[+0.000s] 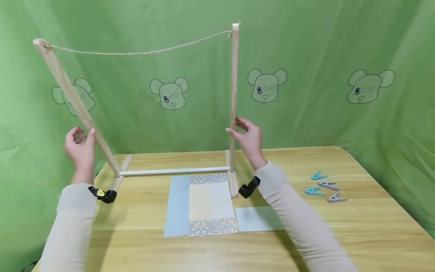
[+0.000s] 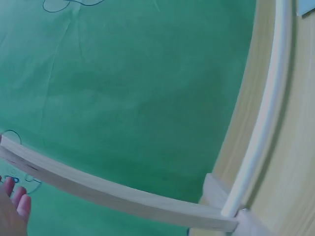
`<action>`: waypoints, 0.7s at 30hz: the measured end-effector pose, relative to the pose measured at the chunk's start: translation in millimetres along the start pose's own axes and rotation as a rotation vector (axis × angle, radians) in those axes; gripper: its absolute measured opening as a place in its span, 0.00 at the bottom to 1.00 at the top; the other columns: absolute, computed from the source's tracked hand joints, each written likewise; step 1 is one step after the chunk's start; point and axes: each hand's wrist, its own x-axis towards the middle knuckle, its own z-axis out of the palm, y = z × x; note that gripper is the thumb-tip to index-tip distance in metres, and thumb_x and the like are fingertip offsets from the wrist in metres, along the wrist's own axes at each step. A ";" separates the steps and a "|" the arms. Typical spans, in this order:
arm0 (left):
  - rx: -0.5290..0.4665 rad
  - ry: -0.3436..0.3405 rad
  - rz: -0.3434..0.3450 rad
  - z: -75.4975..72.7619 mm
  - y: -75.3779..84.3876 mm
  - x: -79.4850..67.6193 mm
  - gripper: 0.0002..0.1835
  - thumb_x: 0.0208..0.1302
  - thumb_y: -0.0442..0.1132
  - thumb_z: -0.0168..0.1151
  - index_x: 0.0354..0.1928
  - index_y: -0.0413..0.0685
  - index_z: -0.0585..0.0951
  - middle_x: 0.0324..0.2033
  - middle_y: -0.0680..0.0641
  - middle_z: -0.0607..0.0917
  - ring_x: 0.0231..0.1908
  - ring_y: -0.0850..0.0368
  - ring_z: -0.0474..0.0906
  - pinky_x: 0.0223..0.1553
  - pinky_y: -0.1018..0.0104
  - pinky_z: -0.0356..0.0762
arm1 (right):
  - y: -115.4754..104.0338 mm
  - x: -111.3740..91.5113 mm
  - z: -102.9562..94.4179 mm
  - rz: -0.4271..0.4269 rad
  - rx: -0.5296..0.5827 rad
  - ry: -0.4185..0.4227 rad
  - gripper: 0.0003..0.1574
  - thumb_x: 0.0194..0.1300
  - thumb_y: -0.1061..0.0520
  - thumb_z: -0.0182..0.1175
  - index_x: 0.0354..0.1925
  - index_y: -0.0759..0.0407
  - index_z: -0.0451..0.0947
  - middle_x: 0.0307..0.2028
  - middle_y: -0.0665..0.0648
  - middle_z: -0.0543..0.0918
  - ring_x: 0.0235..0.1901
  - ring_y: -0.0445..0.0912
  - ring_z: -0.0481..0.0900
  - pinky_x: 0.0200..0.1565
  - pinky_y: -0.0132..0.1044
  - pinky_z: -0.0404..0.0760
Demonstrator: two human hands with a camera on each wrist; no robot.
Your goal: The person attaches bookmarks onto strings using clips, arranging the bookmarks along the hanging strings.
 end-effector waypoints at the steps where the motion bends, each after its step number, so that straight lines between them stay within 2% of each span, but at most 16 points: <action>1: -0.055 0.007 -0.039 -0.1 -1.9 0.4 0.30 0.55 0.39 0.69 0.60 0.43 0.71 0.51 0.51 0.77 0.49 0.62 0.72 0.58 0.72 0.69 | 1.3 -0.6 2.4 0.001 0.008 0.003 0.35 0.51 0.62 0.71 0.57 0.66 0.73 0.54 0.64 0.78 0.54 0.52 0.77 0.48 0.30 0.79; 4: -0.170 0.032 -0.112 0.8 -7.1 0.3 0.28 0.53 0.35 0.70 0.57 0.40 0.74 0.43 0.53 0.80 0.43 0.63 0.75 0.53 0.77 0.73 | 6.2 -2.3 9.2 -0.015 0.025 0.024 0.33 0.51 0.64 0.70 0.56 0.67 0.74 0.52 0.66 0.79 0.52 0.53 0.78 0.47 0.28 0.80; 8: -0.225 0.031 -0.168 4.4 -11.7 -3.1 0.24 0.49 0.34 0.73 0.51 0.41 0.79 0.35 0.55 0.83 0.37 0.64 0.78 0.45 0.80 0.76 | 10.8 -6.4 15.8 -0.013 0.043 0.093 0.31 0.51 0.65 0.69 0.55 0.68 0.74 0.50 0.66 0.80 0.50 0.53 0.79 0.46 0.28 0.80; 14: -0.184 0.062 -0.182 9.4 -20.7 -8.3 0.15 0.49 0.33 0.72 0.42 0.44 0.83 0.28 0.57 0.82 0.32 0.66 0.77 0.38 0.83 0.77 | 16.8 -12.2 20.5 -0.001 -0.028 0.222 0.21 0.52 0.63 0.69 0.46 0.66 0.79 0.44 0.62 0.84 0.45 0.49 0.81 0.42 0.30 0.82; 21: -0.151 0.103 -0.195 12.1 -32.0 -6.1 0.13 0.50 0.33 0.72 0.41 0.45 0.84 0.26 0.58 0.81 0.31 0.66 0.77 0.37 0.83 0.77 | 23.9 -13.8 24.8 -0.021 -0.060 0.279 0.19 0.51 0.61 0.71 0.43 0.67 0.81 0.41 0.63 0.85 0.41 0.50 0.82 0.43 0.34 0.82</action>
